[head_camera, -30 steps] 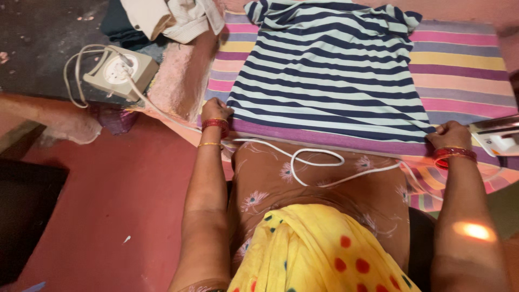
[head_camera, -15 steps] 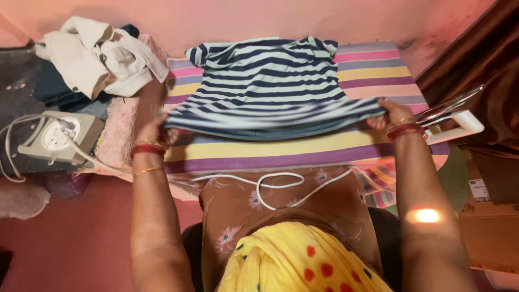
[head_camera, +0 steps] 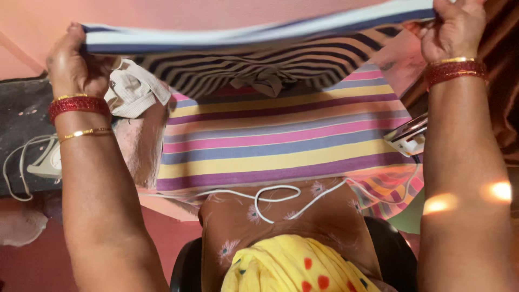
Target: The person irons a striped t-shirt on a colorful striped ironing board. They repeatedly smooth and reposition the shirt, then use a white electric iron to press the fabric until it is flat.
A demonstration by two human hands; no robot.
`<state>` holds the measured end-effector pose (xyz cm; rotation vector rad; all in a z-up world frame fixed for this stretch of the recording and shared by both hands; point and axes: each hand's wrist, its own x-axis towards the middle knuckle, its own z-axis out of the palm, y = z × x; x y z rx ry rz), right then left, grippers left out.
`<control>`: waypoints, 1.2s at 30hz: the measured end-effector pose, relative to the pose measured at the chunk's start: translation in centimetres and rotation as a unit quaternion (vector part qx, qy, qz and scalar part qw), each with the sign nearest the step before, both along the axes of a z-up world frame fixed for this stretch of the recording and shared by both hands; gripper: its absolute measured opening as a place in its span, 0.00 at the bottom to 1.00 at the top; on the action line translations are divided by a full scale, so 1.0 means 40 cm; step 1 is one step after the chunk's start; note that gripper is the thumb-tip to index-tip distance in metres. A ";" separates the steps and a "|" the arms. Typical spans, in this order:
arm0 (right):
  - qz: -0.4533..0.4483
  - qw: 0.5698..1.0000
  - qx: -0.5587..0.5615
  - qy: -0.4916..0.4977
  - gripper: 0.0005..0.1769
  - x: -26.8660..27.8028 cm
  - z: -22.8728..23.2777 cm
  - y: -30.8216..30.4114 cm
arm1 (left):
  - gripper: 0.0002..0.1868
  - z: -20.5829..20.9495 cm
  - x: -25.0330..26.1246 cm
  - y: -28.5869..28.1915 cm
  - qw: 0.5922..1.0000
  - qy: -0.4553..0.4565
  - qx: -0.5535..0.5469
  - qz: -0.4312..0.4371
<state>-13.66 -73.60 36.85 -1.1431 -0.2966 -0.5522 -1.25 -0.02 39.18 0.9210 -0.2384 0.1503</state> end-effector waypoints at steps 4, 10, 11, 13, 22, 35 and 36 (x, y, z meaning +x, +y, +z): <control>-0.011 1.000 -0.020 -0.005 0.11 -0.006 -0.031 -0.026 | 0.06 0.037 -0.032 -0.048 0.993 0.021 0.100 0.062; -0.046 0.984 -0.068 0.157 0.14 -0.213 -0.086 0.050 | 0.06 -0.068 -0.230 0.006 0.959 0.049 0.256 0.111; -0.035 0.984 -0.070 0.161 0.15 -0.262 -0.117 0.065 | 0.06 -0.105 -0.252 0.025 0.947 0.065 0.294 0.112; -0.047 0.973 -0.097 0.203 0.15 -0.325 -0.177 0.071 | 0.06 -0.207 -0.266 0.057 0.937 0.124 0.315 0.083; -0.061 0.900 -0.192 0.386 0.12 -0.175 -0.569 0.161 | 0.06 -0.649 -0.185 -0.064 0.842 0.139 0.515 0.080; -0.161 0.852 -0.032 0.497 0.13 0.426 -0.787 0.193 | 0.18 -0.958 0.344 -0.234 0.752 0.172 0.585 0.249; -0.163 0.851 -0.023 0.498 0.12 0.455 -0.806 0.193 | 0.20 -0.973 0.365 -0.238 0.741 0.173 0.593 0.261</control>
